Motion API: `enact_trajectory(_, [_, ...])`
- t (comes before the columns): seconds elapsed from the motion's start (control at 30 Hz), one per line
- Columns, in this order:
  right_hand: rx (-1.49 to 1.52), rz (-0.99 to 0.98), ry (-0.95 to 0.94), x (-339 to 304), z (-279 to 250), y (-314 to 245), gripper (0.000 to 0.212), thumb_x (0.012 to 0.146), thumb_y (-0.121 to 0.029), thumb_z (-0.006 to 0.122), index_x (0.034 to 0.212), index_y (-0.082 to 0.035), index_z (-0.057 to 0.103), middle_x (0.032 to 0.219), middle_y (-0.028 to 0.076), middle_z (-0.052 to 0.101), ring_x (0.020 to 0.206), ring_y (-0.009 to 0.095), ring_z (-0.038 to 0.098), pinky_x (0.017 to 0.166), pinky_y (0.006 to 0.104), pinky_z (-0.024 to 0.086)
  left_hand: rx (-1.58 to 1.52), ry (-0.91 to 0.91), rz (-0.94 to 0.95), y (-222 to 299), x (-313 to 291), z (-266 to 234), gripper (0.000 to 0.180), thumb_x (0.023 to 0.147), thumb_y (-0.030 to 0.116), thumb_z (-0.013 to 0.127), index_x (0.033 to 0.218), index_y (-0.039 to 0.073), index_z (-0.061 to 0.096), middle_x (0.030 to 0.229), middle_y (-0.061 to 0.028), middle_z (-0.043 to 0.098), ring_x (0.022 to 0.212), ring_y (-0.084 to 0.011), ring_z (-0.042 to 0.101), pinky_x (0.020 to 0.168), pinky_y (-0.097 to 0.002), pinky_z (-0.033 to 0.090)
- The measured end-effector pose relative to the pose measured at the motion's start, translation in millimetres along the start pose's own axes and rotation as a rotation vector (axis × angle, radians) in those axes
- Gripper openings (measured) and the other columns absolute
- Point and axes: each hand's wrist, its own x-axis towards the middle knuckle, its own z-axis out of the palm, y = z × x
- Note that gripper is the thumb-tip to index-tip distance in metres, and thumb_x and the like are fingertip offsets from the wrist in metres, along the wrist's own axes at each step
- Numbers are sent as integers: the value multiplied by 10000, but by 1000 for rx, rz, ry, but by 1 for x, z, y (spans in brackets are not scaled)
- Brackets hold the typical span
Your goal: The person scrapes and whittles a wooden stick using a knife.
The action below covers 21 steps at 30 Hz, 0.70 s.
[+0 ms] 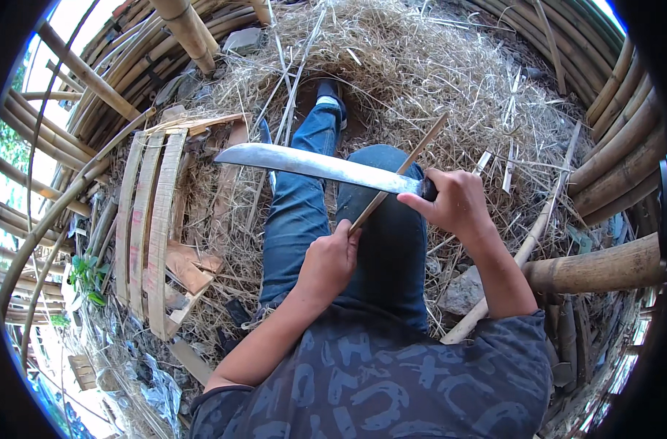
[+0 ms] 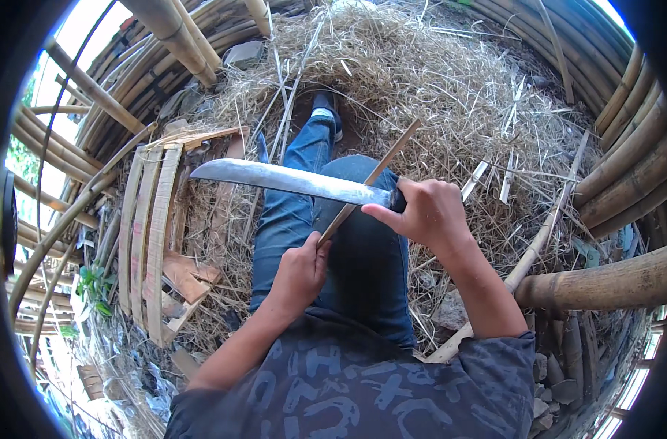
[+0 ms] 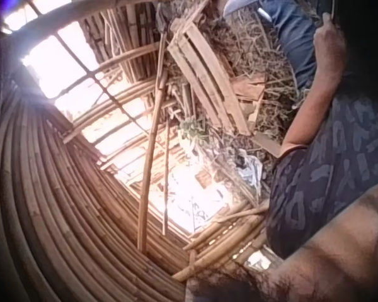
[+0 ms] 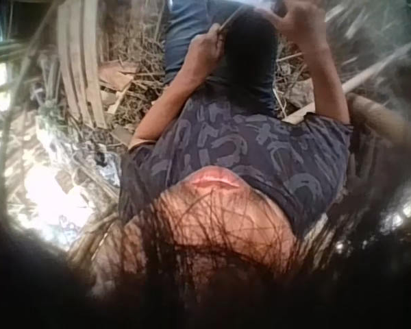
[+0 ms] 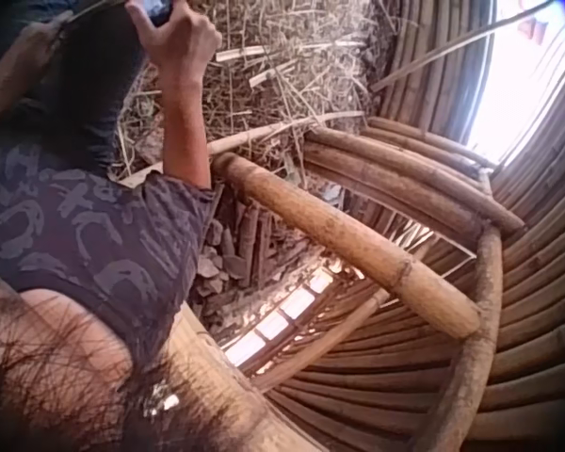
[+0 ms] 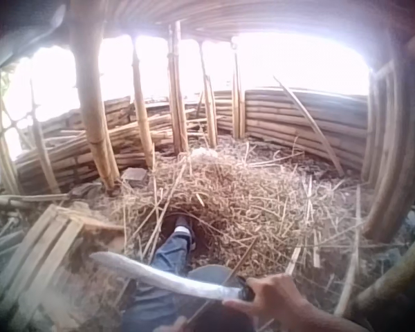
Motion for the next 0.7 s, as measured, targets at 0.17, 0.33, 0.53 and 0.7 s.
enact_trajectory(0.17, [10,-10,23,-4,-5,8,736,743,-772,568,650,-43,613,544,130,593,523,304,639,497,394,493,18,15,9,1,0,-1,207,984,171,481,914,-22,510,613,-271,547,611,-466,567,531,-545,392])
enact_trajectory(0.33, [-55,-30,34,-10,-8,24,744,744,-790,544,615,-58,565,520,110,568,500,292,624,480,389,479,47,4,8,-3,1,0,234,984,232,493,907,11,509,605,-248,582,602,-450,597,532,-554,446])
enact_trajectory(0.53, [-85,-30,40,-13,-11,32,748,743,-796,535,624,-58,524,520,114,522,510,320,593,505,416,457,45,18,9,2,2,-4,227,972,207,507,891,-4,518,608,-258,561,613,-452,587,542,-548,420])
enact_trajectory(0.7, [-154,-24,48,-35,-20,52,756,744,-812,510,656,-64,568,520,109,525,507,311,596,499,413,452,57,7,4,1,-2,-3,218,972,210,509,891,8,519,611,-250,569,609,-444,591,539,-545,426])
